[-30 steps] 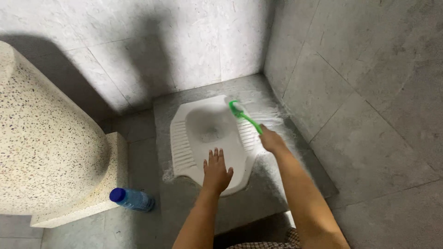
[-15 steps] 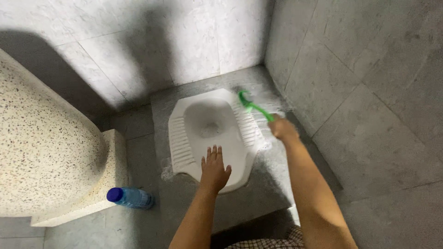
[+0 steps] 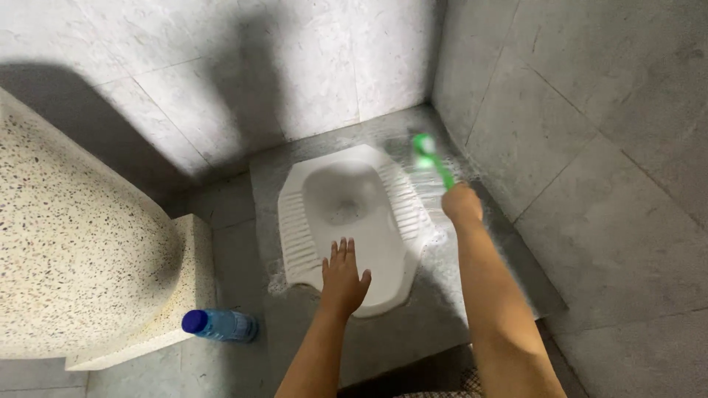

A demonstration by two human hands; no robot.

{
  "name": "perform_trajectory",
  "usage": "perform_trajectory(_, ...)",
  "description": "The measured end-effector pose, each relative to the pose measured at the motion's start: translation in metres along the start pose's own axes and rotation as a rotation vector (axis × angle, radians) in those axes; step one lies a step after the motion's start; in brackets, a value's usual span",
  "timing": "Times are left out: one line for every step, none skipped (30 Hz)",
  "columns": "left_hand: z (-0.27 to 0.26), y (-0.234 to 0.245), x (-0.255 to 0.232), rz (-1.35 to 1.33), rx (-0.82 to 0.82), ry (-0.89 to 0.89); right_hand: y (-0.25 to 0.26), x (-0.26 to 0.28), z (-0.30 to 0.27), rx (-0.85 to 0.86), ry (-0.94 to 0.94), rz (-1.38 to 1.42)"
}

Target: Scrubbing a squat toilet with a brush and soapy water.

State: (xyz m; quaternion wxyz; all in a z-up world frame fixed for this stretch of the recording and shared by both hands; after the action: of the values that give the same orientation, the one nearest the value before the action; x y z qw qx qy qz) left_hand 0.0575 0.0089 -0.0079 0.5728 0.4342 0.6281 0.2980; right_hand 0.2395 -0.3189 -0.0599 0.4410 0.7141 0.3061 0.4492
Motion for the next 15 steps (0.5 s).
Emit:
perform_trajectory(0.0, 0.0, 0.002, 0.002, 0.0, 0.004, -0.005, -0.002, 0.001, 0.003, 0.002, 0.001)
perform_trajectory(0.001, 0.001, 0.002, 0.01, -0.022, -0.018, -0.003, -0.005, 0.003, -0.091, -0.05, -0.031)
perform_trajectory(0.002, 0.002, 0.003, 0.019, -0.044, -0.04, -0.002, -0.008, 0.004, -0.186, -0.1, -0.063)
perform_trajectory(0.001, 0.002, 0.005, 0.021, -0.043, -0.036, -0.004, -0.002, -0.001, -0.182, -0.098, -0.063)
perform_trajectory(0.001, 0.001, 0.007, 0.026, -0.03, -0.02, -0.007, 0.005, -0.006, -0.177, -0.057, -0.033)
perform_trajectory(0.003, 0.0, 0.008, 0.031, -0.02, -0.009, -0.006, 0.013, -0.009, -0.179, -0.018, -0.002)
perform_trajectory(0.003, -0.001, 0.011, 0.033, -0.021, -0.01, -0.003, 0.019, -0.013, -0.179, -0.018, 0.0)
perform_trajectory(0.003, -0.001, 0.012, 0.003, -0.046, -0.01, -0.003, 0.03, -0.016, -0.103, 0.068, 0.004)
perform_trajectory(0.003, -0.001, 0.013, -0.026, -0.072, -0.011, -0.003, 0.041, -0.02, -0.026, 0.154, 0.007)
perform_trajectory(0.005, -0.003, 0.013, -0.029, -0.073, -0.012, 0.0, 0.037, -0.017, -0.028, 0.155, 0.005)
perform_trajectory(0.006, -0.005, 0.014, -0.028, -0.073, -0.004, 0.003, 0.036, -0.015, -0.048, 0.197, -0.028)
perform_trajectory(0.006, -0.006, 0.017, -0.026, -0.072, 0.008, 0.005, 0.036, -0.014, -0.065, 0.242, -0.061)
perform_trajectory(0.005, -0.005, 0.016, -0.027, -0.073, 0.011, 0.006, 0.029, -0.013, -0.063, 0.244, -0.063)
perform_trajectory(0.003, -0.005, 0.015, -0.008, -0.06, 0.001, 0.005, 0.013, -0.011, -0.053, 0.086, -0.074)
perform_trajectory(0.001, -0.005, 0.014, 0.011, -0.047, -0.009, 0.005, -0.004, -0.011, -0.043, -0.072, -0.086)
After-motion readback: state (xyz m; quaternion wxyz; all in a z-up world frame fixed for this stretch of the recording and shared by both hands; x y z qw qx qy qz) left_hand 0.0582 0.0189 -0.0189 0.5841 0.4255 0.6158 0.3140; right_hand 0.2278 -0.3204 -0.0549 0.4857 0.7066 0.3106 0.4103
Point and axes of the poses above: each hand's wrist, its own z-axis towards the middle knuckle, its own y-axis out of the back of the hand, x = y × z, the point moved 6 cm from there along z, towards the middle knuckle, and after that the axes turned 5 degrees about -z, right-handed, at the moved point
